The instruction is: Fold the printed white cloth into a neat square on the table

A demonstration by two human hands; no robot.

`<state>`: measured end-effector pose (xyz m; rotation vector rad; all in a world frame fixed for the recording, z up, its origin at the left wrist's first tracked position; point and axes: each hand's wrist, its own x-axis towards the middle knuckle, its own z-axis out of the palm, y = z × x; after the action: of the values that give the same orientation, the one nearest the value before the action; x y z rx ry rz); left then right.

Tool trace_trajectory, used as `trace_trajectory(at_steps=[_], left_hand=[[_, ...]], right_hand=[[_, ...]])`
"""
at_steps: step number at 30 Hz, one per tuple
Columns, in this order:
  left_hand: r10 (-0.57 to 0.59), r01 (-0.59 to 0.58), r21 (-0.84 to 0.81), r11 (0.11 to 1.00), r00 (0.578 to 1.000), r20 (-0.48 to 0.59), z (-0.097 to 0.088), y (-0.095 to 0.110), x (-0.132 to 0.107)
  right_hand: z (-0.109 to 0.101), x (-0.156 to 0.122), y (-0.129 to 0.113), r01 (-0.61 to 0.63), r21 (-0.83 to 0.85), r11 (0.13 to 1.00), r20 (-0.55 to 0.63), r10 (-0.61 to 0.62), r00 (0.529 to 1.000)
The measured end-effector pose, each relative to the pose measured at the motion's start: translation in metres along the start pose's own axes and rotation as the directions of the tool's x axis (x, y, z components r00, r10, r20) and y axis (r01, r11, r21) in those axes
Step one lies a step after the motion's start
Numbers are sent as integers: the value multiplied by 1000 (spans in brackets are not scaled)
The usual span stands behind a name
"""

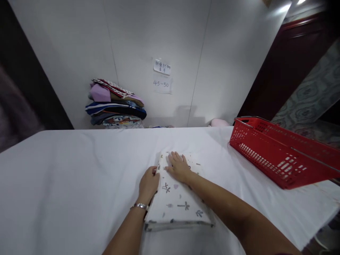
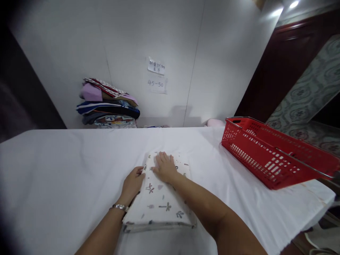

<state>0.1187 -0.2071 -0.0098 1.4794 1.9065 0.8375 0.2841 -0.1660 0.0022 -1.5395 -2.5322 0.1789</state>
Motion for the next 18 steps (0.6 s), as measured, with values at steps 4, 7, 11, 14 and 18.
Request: trace_trajectory(at_steps=[4, 7, 11, 14, 18], left_hand=[[8, -8, -8, 1000, 1000, -2, 1, 0, -1], [24, -24, 12, 1000, 1000, -11, 1, 0, -2], [35, -34, 38, 999, 999, -29, 2, -1, -2], [53, -51, 52, 997, 998, -29, 3, -1, -2], [79, -79, 24, 997, 997, -25, 2, -2, -2]], right_hand=[[1, 6, -16, 93, 52, 994, 66, -96, 993], [0, 17, -20, 123, 77, 989, 74, -128, 989], [8, 30, -23, 153, 65, 986, 71, -158, 985], [11, 34, -25, 148, 77, 986, 63, -153, 986], [2, 15, -18, 80, 152, 985, 102, -96, 990]])
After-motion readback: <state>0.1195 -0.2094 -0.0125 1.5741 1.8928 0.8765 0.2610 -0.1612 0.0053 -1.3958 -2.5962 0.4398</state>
